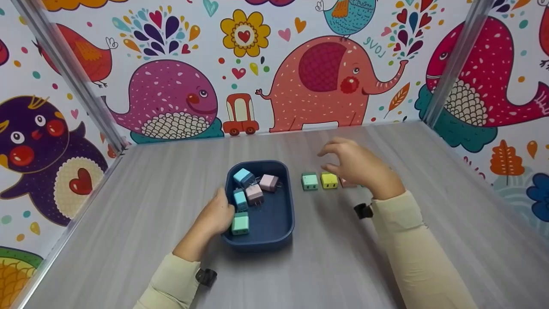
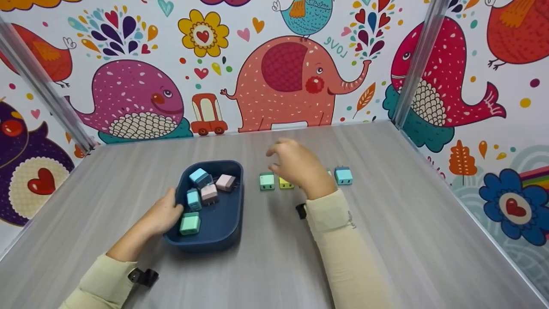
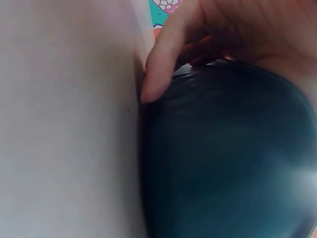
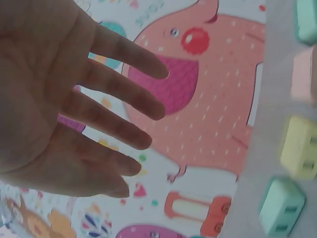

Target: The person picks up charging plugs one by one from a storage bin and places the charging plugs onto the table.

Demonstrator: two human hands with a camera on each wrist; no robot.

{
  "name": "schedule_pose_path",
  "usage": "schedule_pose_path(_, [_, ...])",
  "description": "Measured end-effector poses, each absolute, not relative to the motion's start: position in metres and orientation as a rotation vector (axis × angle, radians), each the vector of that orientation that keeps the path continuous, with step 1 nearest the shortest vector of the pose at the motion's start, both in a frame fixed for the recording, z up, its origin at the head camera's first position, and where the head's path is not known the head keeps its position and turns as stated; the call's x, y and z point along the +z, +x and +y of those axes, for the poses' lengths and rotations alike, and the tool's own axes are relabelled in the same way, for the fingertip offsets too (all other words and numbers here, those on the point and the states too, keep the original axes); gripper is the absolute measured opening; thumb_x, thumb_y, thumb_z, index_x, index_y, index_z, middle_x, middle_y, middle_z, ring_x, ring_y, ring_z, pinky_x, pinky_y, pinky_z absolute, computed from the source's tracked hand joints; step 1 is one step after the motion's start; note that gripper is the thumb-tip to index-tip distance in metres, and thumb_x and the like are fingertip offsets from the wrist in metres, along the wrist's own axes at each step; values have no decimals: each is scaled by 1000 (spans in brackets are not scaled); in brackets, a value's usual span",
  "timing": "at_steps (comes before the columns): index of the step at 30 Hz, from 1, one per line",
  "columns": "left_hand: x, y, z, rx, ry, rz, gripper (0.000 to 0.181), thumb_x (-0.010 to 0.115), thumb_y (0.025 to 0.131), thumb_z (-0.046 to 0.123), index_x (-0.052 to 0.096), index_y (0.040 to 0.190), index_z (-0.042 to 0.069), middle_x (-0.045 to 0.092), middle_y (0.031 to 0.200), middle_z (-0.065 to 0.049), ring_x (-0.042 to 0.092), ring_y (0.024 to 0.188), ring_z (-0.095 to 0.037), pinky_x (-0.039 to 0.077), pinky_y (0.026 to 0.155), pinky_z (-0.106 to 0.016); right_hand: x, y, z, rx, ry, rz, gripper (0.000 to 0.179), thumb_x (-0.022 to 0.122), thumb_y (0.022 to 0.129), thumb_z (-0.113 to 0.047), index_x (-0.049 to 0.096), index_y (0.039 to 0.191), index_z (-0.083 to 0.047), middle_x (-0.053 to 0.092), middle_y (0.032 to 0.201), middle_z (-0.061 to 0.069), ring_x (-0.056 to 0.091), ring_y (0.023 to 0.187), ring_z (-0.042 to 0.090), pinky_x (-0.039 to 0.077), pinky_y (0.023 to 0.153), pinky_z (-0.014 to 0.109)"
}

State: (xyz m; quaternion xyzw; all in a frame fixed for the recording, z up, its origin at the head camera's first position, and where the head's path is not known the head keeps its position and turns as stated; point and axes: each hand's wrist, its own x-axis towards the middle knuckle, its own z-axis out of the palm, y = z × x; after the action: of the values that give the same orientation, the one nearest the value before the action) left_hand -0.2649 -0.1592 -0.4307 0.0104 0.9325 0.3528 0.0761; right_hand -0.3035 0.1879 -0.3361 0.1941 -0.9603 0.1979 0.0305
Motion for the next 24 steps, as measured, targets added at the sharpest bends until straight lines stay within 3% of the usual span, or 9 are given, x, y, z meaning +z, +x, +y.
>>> schedule_pose_path(24, [-431, -265, -159, 1067, 33, 2812, 58, 40, 110, 10, 22, 159, -14, 41, 158, -37, 51, 139, -42, 43, 111, -60, -360, -295, 121, 508, 878, -2845, 29, 83, 95, -18, 80, 124, -12, 71, 123, 9, 71, 110, 25, 59, 96, 41])
